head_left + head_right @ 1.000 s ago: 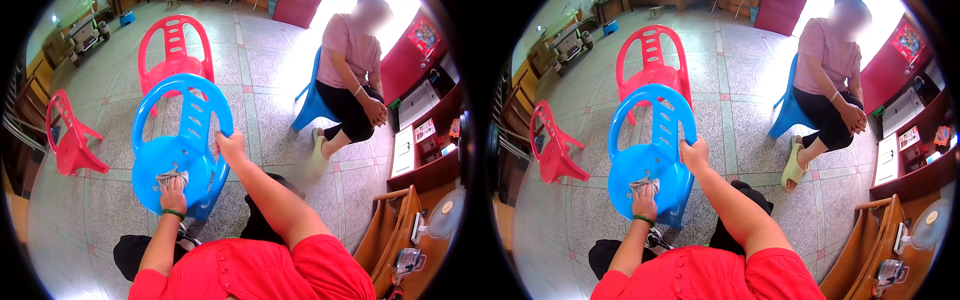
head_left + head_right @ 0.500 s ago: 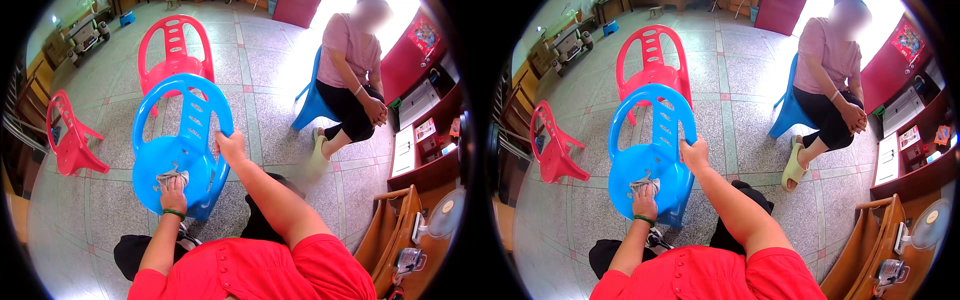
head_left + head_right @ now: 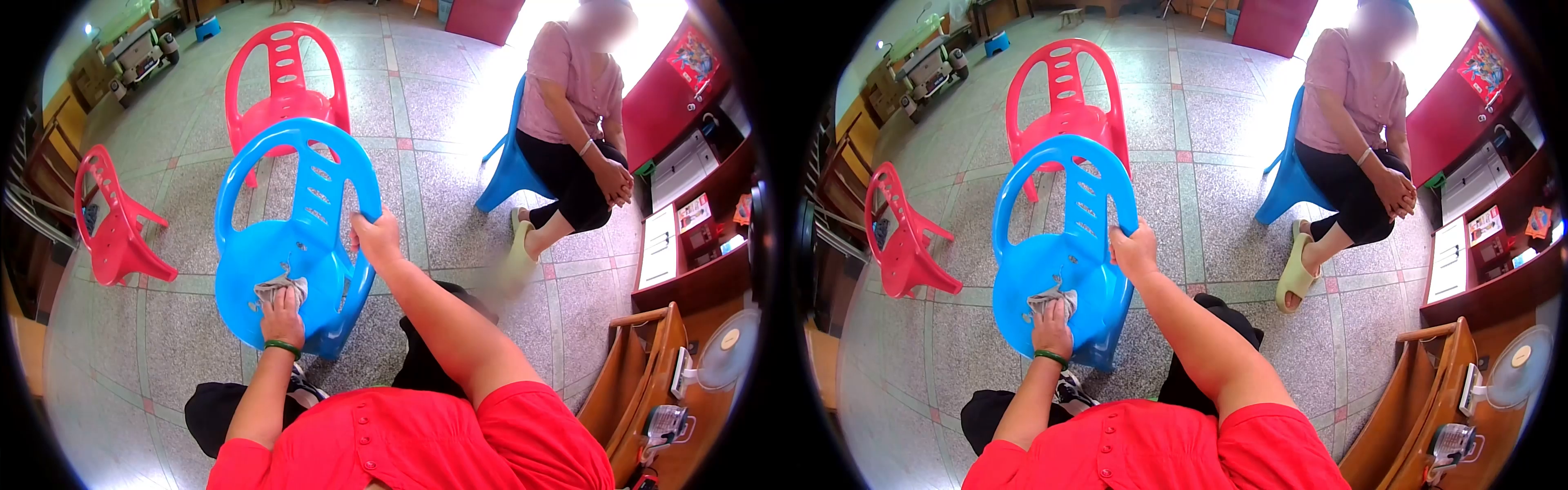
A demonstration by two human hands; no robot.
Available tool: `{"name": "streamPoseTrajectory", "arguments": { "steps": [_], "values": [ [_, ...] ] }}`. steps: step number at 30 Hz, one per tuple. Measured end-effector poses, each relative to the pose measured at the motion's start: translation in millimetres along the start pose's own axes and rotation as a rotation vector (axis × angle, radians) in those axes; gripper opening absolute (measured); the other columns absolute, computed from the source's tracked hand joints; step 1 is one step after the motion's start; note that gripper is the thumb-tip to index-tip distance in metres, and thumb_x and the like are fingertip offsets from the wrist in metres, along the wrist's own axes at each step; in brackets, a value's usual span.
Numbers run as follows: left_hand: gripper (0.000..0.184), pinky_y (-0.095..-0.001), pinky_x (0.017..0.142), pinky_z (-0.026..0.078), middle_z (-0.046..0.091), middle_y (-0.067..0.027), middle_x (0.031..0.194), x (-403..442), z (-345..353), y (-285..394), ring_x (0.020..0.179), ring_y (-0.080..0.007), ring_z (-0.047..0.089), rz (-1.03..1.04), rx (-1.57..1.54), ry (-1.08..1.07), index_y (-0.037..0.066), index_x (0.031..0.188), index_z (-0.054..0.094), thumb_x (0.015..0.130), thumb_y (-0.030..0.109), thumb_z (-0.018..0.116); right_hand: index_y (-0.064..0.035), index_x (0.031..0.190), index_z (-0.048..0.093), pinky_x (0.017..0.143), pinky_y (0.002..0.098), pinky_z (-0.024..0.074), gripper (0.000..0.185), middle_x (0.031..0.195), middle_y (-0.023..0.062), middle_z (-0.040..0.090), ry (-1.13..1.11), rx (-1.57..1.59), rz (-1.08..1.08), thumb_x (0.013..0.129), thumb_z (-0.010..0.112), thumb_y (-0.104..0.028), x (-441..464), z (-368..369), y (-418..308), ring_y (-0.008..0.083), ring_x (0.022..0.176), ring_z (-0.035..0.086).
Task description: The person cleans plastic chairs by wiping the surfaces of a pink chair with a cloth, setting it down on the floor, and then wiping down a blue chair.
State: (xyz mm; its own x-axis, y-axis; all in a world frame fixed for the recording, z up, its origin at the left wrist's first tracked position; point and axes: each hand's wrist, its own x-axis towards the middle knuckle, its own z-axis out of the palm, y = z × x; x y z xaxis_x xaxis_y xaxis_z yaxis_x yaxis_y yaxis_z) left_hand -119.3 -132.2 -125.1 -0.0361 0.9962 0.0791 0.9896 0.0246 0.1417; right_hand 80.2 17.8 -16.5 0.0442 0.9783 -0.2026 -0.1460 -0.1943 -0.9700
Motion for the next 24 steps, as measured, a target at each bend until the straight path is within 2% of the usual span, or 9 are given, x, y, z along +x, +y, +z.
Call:
{"name": "streamPoseTrajectory", "arguments": {
  "steps": [12,21,23,24],
  "values": [
    [0.063,-0.0423,0.09,0.047,0.047,-0.0084,0.132,0,0,1,0.111,-0.0364,0.048,-0.01,-0.016,0.001,0.01,0.134,0.044,0.075,0.01,0.064,-0.0012,0.087,0.049,0.042,0.0307,0.0471,0.015,0.06,0.0072,0.056,-0.003,-0.01,-0.02,0.083,0.061,-0.009,-2,0,-2,0.0149,0.046,0.054],
    [0.059,-0.0437,0.098,0.041,0.047,-0.0108,0.132,0,4,-1,0.113,-0.0372,0.047,0.016,-0.054,0.019,0.008,0.133,0.044,0.076,0.009,0.061,-0.0007,0.087,0.049,0.042,0.0305,0.0476,0.016,0.06,0.0073,0.056,0.002,-0.018,-0.02,0.082,0.061,-0.009,0,-1,-1,0.0143,0.047,0.055],
    [0.059,-0.0428,0.086,0.05,0.049,-0.0054,0.131,0,18,-6,0.11,-0.0354,0.05,0.016,0.043,0.089,0.013,0.132,0.047,0.075,0.009,0.062,-0.0011,0.088,0.051,0.042,0.03,0.0469,0.014,0.06,0.0072,0.056,0.005,0.01,-0.008,0.082,0.061,-0.01,1,-1,3,0.0142,0.048,0.055],
    [0.059,-0.0428,0.086,0.05,0.049,-0.0054,0.131,0,23,-8,0.11,-0.0354,0.05,0.009,0.036,0.087,0.013,0.132,0.047,0.075,0.009,0.062,-0.0011,0.088,0.051,0.042,0.03,0.0469,0.014,0.06,0.0072,0.056,0.002,0.002,-0.005,0.082,0.061,-0.01,0,-3,1,0.0142,0.048,0.055]
  ]
}}
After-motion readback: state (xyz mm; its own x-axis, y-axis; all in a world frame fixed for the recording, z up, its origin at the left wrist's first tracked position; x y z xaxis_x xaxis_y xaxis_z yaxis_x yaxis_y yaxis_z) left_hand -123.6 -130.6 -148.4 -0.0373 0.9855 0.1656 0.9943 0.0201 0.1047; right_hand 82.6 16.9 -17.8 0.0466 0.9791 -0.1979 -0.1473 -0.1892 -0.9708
